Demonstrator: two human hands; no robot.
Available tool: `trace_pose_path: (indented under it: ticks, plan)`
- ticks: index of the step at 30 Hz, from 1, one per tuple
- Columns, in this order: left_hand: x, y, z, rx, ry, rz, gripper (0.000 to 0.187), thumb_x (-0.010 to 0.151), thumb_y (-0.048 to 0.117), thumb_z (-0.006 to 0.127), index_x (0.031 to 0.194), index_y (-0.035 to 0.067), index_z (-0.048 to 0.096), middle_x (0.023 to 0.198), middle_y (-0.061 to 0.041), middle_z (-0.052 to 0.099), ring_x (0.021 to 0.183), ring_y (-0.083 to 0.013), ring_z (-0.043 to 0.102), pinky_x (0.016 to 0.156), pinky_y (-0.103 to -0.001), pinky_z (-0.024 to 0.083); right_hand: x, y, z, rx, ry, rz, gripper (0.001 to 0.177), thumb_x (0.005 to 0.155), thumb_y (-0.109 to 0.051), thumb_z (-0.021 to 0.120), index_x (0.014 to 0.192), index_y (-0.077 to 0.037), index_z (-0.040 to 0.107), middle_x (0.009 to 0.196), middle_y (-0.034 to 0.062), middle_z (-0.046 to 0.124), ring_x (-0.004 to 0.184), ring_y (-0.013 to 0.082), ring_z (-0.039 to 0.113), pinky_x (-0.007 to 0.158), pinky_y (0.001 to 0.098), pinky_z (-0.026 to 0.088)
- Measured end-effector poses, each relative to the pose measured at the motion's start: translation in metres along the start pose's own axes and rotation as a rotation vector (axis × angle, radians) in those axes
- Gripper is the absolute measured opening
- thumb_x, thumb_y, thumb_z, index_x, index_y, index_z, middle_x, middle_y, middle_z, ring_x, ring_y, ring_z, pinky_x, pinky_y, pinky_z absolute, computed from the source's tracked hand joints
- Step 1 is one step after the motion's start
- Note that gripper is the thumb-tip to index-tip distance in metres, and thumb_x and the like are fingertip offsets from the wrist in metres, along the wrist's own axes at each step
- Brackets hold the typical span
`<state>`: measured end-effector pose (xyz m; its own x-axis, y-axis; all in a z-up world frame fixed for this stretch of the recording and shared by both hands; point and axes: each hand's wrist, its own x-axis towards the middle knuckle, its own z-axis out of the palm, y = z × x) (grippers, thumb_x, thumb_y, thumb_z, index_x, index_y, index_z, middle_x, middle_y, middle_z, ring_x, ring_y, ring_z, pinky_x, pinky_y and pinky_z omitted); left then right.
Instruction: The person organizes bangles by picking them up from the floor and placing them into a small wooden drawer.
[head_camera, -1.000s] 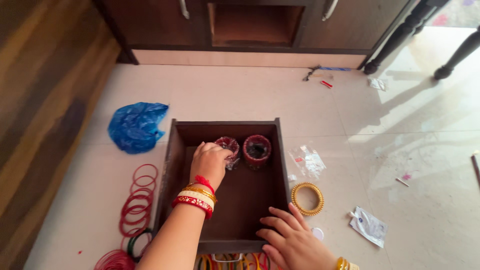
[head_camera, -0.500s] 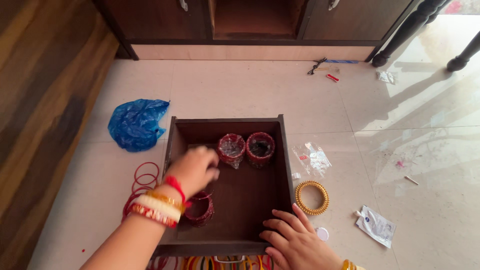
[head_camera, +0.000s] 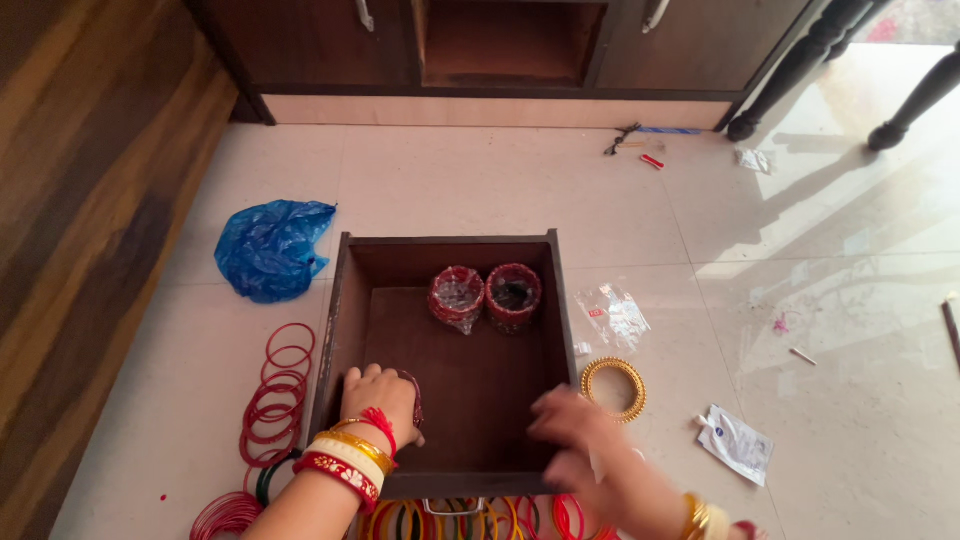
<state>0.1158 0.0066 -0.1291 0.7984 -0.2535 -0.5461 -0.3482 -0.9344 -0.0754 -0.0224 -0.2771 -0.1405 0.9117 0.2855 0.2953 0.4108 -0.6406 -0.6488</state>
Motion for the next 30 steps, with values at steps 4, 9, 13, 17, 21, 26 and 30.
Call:
trace_pose_path:
  ticks: [4, 9, 13, 17, 21, 26, 30]
  plan:
    - [0.001, 0.0, 0.002, 0.018, -0.116, -0.014, 0.045, 0.073, 0.049, 0.09, 0.104, 0.02, 0.078, 0.114, -0.002, 0.072, 0.125, -0.0219, 0.055, 0.108, -0.04, 0.035, 0.004, 0.113, -0.021, 0.002, 0.46, 0.43, 0.044, 0.093, -0.023, 0.072, 0.129, -0.003, 0.056, 0.128, 0.0155, 0.065, 0.12, 0.0311, 0.064, 0.102, 0.0369, 0.052]
    - [-0.002, -0.002, -0.003, -0.072, -0.143, -0.037, 0.042, 0.076, 0.046, 0.088, 0.106, 0.019, 0.078, 0.117, -0.002, 0.073, 0.126, -0.0218, 0.055, 0.111, -0.04, 0.034, 0.036, 0.224, -0.048, 0.002, 0.185, 1.144, 0.075, 0.094, -0.044, 0.084, 0.143, 0.003, 0.051, 0.128, 0.0239, 0.062, 0.123, 0.0345, 0.059, 0.103, 0.0428, 0.047]
    - [-0.006, -0.006, -0.004, -0.131, -0.17, -0.038, 0.043, 0.078, 0.044, 0.087, 0.109, 0.016, 0.077, 0.121, -0.005, 0.072, 0.124, -0.0254, 0.061, 0.106, -0.042, 0.045, 0.04, 0.237, -0.046, 0.328, 0.133, 1.187, 0.064, 0.088, -0.036, 0.081, 0.138, -0.002, 0.06, 0.119, 0.0148, 0.069, 0.114, 0.0238, 0.062, 0.1, 0.0394, 0.047]
    - [-0.011, -0.014, -0.001, -0.21, -0.211, -0.074, 0.047, 0.082, 0.048, 0.082, 0.114, 0.014, 0.074, 0.122, -0.008, 0.072, 0.115, -0.0285, 0.069, 0.098, -0.041, 0.055, 0.039, 0.207, -0.056, 0.658, 0.372, 0.982, 0.039, 0.093, -0.027, 0.072, 0.122, -0.002, 0.069, 0.11, 0.0066, 0.071, 0.104, 0.016, 0.064, 0.093, 0.0332, 0.05]
    - [-0.008, -0.016, 0.011, -0.134, -0.274, -0.052, 0.052, 0.086, 0.051, 0.079, 0.12, 0.013, 0.073, 0.125, -0.01, 0.072, 0.117, -0.0278, 0.069, 0.098, -0.04, 0.055, 0.033, 0.146, -0.083, 0.91, 0.523, 0.868, 0.017, 0.096, -0.02, 0.067, 0.109, -0.01, 0.068, 0.103, 0.0018, 0.072, 0.098, 0.0132, 0.066, 0.09, 0.0302, 0.052]
    - [0.023, -0.006, 0.029, -0.007, -0.434, -0.134, 0.069, 0.085, 0.053, 0.084, 0.137, 0.013, 0.061, 0.14, -0.005, 0.061, 0.126, -0.0281, 0.065, 0.102, -0.041, 0.055, 0.033, 0.092, -0.092, 1.037, 0.5, 0.84, 0.011, 0.1, -0.023, 0.065, 0.099, -0.013, 0.064, 0.094, -0.0008, 0.068, 0.092, 0.0119, 0.064, 0.087, 0.0313, 0.051]
    - [0.055, -0.001, 0.046, 0.148, -0.646, -0.174, 0.065, 0.083, 0.057, 0.076, 0.135, 0.018, 0.067, 0.134, -0.005, 0.069, 0.123, -0.0254, 0.066, 0.1, -0.039, 0.052, 0.033, 0.06, -0.086, 1.098, 0.495, 0.758, 0.012, 0.102, -0.021, 0.063, 0.095, -0.012, 0.062, 0.094, 0.0003, 0.069, 0.09, 0.0124, 0.064, 0.087, 0.0321, 0.052]
